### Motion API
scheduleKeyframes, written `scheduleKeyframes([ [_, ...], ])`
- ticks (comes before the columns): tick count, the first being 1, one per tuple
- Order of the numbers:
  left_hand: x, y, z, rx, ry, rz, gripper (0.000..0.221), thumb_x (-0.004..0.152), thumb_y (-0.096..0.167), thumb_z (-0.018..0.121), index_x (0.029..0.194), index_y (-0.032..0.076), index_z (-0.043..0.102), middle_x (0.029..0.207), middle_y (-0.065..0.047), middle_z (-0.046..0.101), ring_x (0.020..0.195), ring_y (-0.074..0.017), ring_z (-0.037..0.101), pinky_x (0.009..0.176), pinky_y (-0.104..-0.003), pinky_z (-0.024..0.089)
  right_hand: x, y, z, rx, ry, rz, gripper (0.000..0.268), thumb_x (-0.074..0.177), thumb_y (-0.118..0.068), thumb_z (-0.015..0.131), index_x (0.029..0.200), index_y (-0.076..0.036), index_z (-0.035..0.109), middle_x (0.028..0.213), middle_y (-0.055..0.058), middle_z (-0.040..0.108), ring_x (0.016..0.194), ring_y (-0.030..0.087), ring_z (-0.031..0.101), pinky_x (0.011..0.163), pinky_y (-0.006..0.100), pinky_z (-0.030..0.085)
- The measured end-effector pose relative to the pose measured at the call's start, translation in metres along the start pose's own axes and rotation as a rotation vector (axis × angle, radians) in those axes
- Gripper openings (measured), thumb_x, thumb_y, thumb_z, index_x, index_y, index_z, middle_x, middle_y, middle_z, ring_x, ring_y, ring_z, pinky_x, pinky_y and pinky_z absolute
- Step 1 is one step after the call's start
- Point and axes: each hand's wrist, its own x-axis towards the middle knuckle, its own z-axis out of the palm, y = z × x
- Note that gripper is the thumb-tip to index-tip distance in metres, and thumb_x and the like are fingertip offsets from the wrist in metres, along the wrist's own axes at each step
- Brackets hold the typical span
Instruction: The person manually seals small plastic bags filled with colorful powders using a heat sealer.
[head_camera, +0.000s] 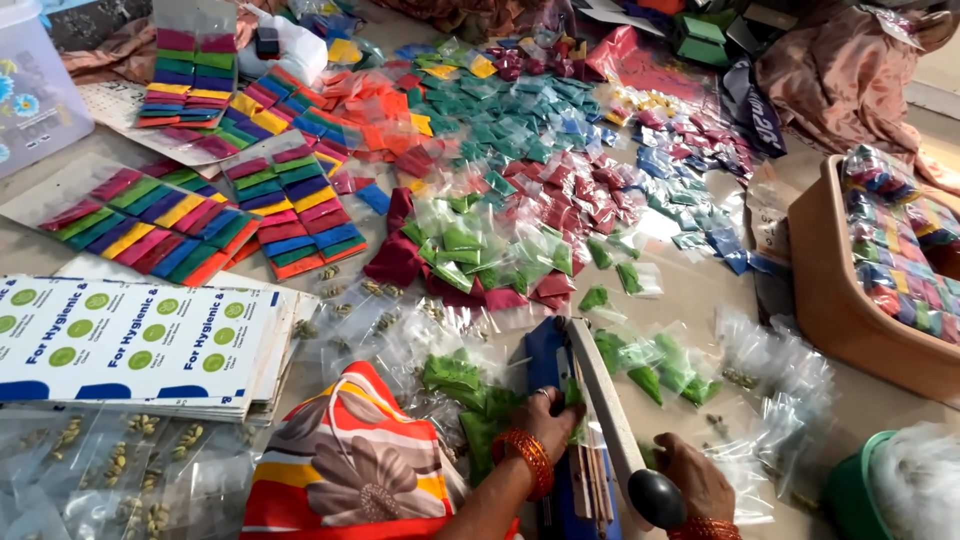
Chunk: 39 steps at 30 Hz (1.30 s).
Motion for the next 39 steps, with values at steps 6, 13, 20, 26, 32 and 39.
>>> scheduleKeyframes([
  [6, 0.023, -0.046, 0.024, -0.262, 0.110, 0.120, 0.037, 0.086, 0.041, 0.073, 0.096, 0.005, 0.074, 0.090, -0.010, 0.080, 0.079, -0.0229, 0.076, 0.071, -0.036, 0.057, 0.028, 0.026, 0.026, 0.301, 0.031, 0.063, 0.031, 0.082, -0.012, 0.072, 0.112, -0.019, 0.074, 0.098, 0.005, 0.084, 0.093, 0.023, 0.080, 0.082, 0.038, 0.061],
  [13, 0.038, -0.068, 0.017, -0.773, 0.384, -0.548, 0.073, 0.095, 0.065, 0.064, 0.092, -0.008, 0.066, 0.077, -0.013, 0.063, 0.063, -0.0260, 0.059, 0.053, -0.036, 0.044, 0.038, 0.001, 0.014, 1.406, -0.223, 0.259, 0.023, 0.099, -0.015, 0.060, 0.114, -0.002, 0.072, 0.093, 0.018, 0.074, 0.076, 0.028, 0.072, 0.067, 0.042, 0.061],
  [20, 0.009, -0.027, 0.010, -0.238, -0.007, -0.238, 0.058, 0.068, 0.041, 0.091, 0.108, 0.006, 0.068, 0.100, -0.008, 0.076, 0.087, -0.0190, 0.070, 0.081, -0.034, 0.056, 0.059, 0.003, 0.104, 1.408, -0.313, -0.083, 0.032, 0.083, -0.003, 0.070, 0.114, 0.004, 0.070, 0.095, 0.011, 0.075, 0.082, 0.017, 0.071, 0.071, 0.030, 0.056],
  [26, 0.008, -0.020, 0.007, -0.243, 0.037, -0.239, 0.046, 0.072, 0.027, 0.090, 0.107, 0.006, 0.069, 0.101, -0.006, 0.078, 0.090, -0.0186, 0.073, 0.084, -0.033, 0.058, 0.037, -0.057, 0.052, 1.348, -0.242, 0.457, 0.039, 0.106, -0.033, 0.048, 0.121, -0.002, 0.068, 0.085, 0.012, 0.068, 0.069, 0.020, 0.061, 0.061, 0.035, 0.047],
  [32, 0.010, -0.019, 0.008, -0.288, 0.009, -0.274, 0.041, 0.077, 0.026, 0.088, 0.108, 0.007, 0.068, 0.101, -0.006, 0.079, 0.090, -0.0181, 0.074, 0.085, -0.032, 0.058, 0.012, -0.073, 0.014, 0.816, -0.197, 0.107, 0.035, 0.099, -0.022, 0.052, 0.132, -0.017, 0.062, 0.081, 0.011, 0.070, 0.068, 0.016, 0.063, 0.064, 0.032, 0.050],
  [39, 0.031, -0.053, 0.027, -0.302, 0.072, -0.227, 0.041, 0.077, 0.029, 0.087, 0.106, 0.006, 0.069, 0.100, -0.007, 0.079, 0.091, -0.0213, 0.073, 0.085, -0.035, 0.058, 0.049, -0.020, 0.013, 0.770, -0.256, -0.053, 0.040, 0.103, -0.028, 0.045, 0.140, -0.018, 0.055, 0.112, 0.013, 0.077, 0.103, 0.024, 0.071, 0.090, 0.036, 0.053],
])
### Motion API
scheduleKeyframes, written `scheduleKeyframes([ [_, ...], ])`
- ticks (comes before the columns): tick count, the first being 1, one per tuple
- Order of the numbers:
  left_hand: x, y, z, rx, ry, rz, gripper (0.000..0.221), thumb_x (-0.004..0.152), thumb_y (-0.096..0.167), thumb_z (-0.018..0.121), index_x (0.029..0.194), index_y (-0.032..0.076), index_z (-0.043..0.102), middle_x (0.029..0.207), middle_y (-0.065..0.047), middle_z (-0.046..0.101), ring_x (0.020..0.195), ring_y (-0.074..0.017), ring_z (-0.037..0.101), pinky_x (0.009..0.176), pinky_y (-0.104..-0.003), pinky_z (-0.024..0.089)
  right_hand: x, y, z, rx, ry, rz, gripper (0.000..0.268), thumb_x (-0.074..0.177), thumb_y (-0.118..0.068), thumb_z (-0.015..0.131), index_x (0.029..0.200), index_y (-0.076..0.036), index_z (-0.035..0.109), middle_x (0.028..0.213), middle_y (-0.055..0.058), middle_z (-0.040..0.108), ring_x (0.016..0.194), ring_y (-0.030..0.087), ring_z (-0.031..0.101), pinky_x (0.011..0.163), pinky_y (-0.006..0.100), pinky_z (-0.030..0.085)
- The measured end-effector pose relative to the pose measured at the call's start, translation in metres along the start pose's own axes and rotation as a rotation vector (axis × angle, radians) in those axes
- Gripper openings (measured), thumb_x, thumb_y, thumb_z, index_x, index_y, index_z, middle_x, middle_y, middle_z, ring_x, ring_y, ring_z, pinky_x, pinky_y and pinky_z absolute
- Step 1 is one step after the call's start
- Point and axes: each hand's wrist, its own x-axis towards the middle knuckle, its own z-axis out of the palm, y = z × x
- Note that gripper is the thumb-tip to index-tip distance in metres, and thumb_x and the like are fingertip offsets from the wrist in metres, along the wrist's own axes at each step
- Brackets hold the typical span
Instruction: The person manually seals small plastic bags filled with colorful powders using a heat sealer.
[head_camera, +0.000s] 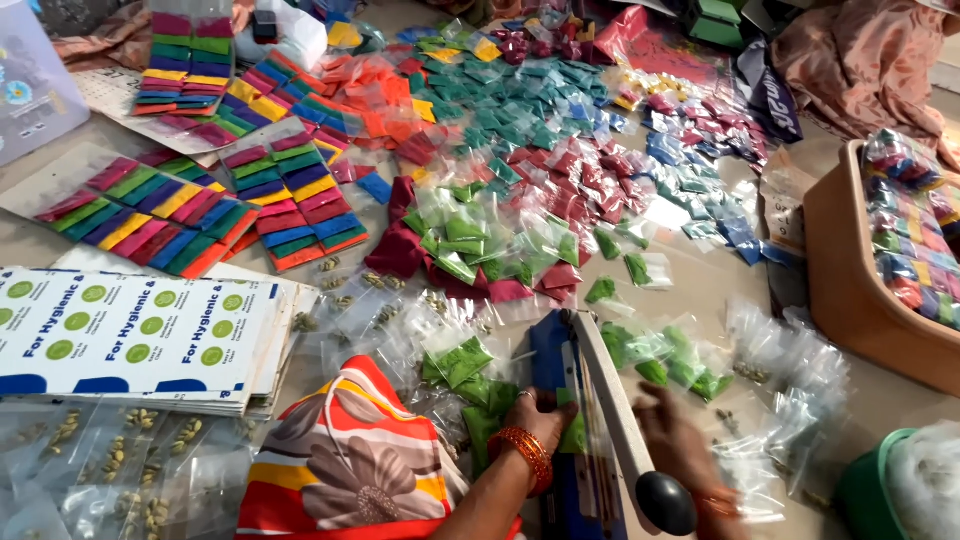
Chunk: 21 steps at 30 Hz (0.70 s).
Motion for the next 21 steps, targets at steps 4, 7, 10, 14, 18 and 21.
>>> scheduleKeyframes([
  [4, -0.014, 0.019, -0.006, 0.091, 0.044, -0.022, 0.042, 0.079, 0.033, 0.085, 0.108, 0.006, 0.070, 0.101, -0.009, 0.077, 0.091, -0.0233, 0.073, 0.086, -0.036, 0.056, -0.099, -0.118, -0.031, -0.190, 0.029, -0.031, 0.044, 0.100, -0.039, 0.051, 0.141, -0.024, 0.058, 0.126, 0.012, 0.070, 0.115, 0.026, 0.066, 0.097, 0.039, 0.053],
  [7, -0.017, 0.026, -0.008, 0.038, 0.041, -0.039, 0.042, 0.078, 0.035, 0.083, 0.106, 0.007, 0.071, 0.101, -0.009, 0.079, 0.091, -0.0225, 0.074, 0.085, -0.036, 0.058, -0.106, -0.104, 0.006, -0.629, 0.125, -0.173, 0.057, 0.095, -0.048, 0.051, 0.149, -0.030, 0.051, 0.149, 0.009, 0.048, 0.134, 0.032, 0.044, 0.107, 0.049, 0.039],
  [10, -0.010, 0.024, -0.007, 0.104, 0.045, -0.033, 0.044, 0.078, 0.035, 0.084, 0.108, 0.006, 0.070, 0.102, -0.009, 0.078, 0.093, -0.0222, 0.074, 0.086, -0.035, 0.057, -0.108, -0.084, 0.045, -0.961, 0.341, -0.303, 0.070, 0.087, -0.054, 0.051, 0.154, -0.033, 0.043, 0.163, 0.006, 0.032, 0.151, 0.036, 0.024, 0.113, 0.061, 0.019],
  [14, -0.010, 0.007, -0.005, 0.092, 0.057, -0.015, 0.040, 0.079, 0.033, 0.082, 0.106, 0.005, 0.070, 0.099, -0.011, 0.078, 0.090, -0.0234, 0.075, 0.084, -0.036, 0.057, -0.135, -0.102, 0.063, -0.967, 0.501, -0.324, 0.071, 0.082, -0.053, 0.056, 0.150, -0.037, 0.043, 0.162, 0.006, 0.032, 0.151, 0.035, 0.025, 0.115, 0.067, 0.017],
  [18, 0.027, -0.012, 0.005, 0.127, 0.111, 0.031, 0.033, 0.082, 0.030, 0.081, 0.103, 0.006, 0.073, 0.096, -0.011, 0.078, 0.089, -0.0239, 0.074, 0.085, -0.037, 0.057, -0.121, -0.093, 0.062, -0.964, 0.476, -0.313, 0.078, 0.079, -0.054, 0.060, 0.153, -0.041, 0.041, 0.161, 0.004, 0.034, 0.147, 0.034, 0.030, 0.111, 0.064, 0.027],
  [21, 0.043, -0.031, 0.008, 0.038, 0.152, 0.036, 0.027, 0.085, 0.026, 0.075, 0.102, 0.007, 0.071, 0.092, -0.012, 0.078, 0.085, -0.0259, 0.076, 0.082, -0.039, 0.059, -0.115, -0.092, 0.053, -0.839, 0.282, -0.153, 0.083, 0.082, -0.058, 0.062, 0.158, -0.041, 0.033, 0.162, 0.007, 0.032, 0.143, 0.037, 0.037, 0.108, 0.056, 0.039],
])
